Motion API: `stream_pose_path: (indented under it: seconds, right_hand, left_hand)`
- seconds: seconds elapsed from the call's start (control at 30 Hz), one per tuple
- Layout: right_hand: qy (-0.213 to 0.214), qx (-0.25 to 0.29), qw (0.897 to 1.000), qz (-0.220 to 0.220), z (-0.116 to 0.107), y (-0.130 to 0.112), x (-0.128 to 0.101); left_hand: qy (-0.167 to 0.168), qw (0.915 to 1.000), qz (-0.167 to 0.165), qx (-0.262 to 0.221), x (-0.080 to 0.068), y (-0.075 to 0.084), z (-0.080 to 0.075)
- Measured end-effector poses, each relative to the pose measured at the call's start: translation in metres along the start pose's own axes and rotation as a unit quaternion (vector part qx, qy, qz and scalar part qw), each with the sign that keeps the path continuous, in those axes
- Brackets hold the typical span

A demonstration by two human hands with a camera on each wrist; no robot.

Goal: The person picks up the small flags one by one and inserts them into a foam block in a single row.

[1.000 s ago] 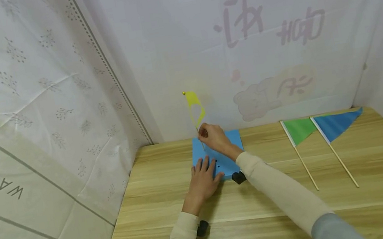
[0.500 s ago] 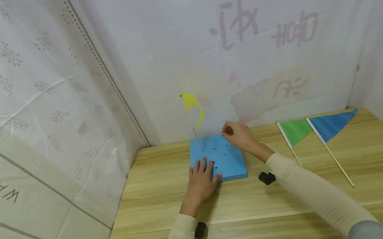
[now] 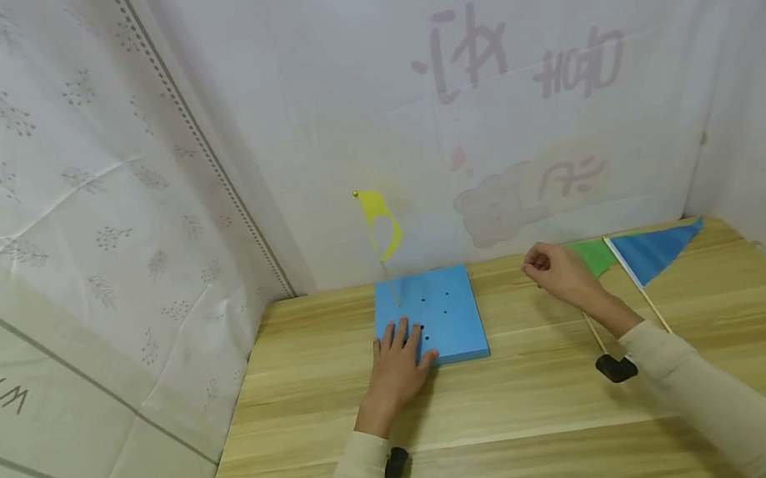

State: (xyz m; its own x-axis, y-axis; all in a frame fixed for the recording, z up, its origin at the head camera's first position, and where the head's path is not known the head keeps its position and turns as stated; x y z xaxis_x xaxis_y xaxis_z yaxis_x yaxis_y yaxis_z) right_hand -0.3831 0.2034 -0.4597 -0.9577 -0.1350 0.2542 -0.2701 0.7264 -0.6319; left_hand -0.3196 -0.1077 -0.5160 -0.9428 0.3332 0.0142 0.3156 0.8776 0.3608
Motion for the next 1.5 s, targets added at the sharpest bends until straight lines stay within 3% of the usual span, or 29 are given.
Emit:
stream_pose_path:
  seconds: [0.23,0.5,0.77,1.5]
  right_hand:
    - [0.004,-0.038,0.999,0.022,-0.019,0.029,-0.019]
    - [-0.01,-0.095,0.995,0.04,-0.023,0.059,-0.041]
    - [-0.07,-0.101,0.989,0.076,-0.011,0.079,-0.057]
    - [-0.109,-0.102,0.979,0.136,0.001,0.093,-0.053]
  left_hand:
    - [0.005,1.0,0.0,-0.006,-0.001,-0.001,-0.001]
    - [0.003,1.0,0.002,-0.007,-0.001,-0.001,0.0]
    - [0.002,1.0,0.004,-0.007,-0.001,0.001,0.0]
    - [0.01,0.9999,0.013,-0.004,-0.002,0.001,0.001]
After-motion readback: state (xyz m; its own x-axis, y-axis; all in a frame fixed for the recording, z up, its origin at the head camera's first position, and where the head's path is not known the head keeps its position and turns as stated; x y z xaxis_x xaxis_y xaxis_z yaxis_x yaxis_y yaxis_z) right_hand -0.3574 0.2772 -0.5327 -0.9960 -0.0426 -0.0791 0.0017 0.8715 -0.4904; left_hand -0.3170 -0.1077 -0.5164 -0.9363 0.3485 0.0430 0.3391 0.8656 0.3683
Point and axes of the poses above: each hand's wrist, its own x-axis towards the middle knuckle, its own z-axis out of the palm, y = z × x, the point moved 8 cm from there along x, towards the middle knuckle, and after that the axes turned 5 degrees about -x, right-handed, at the moved point
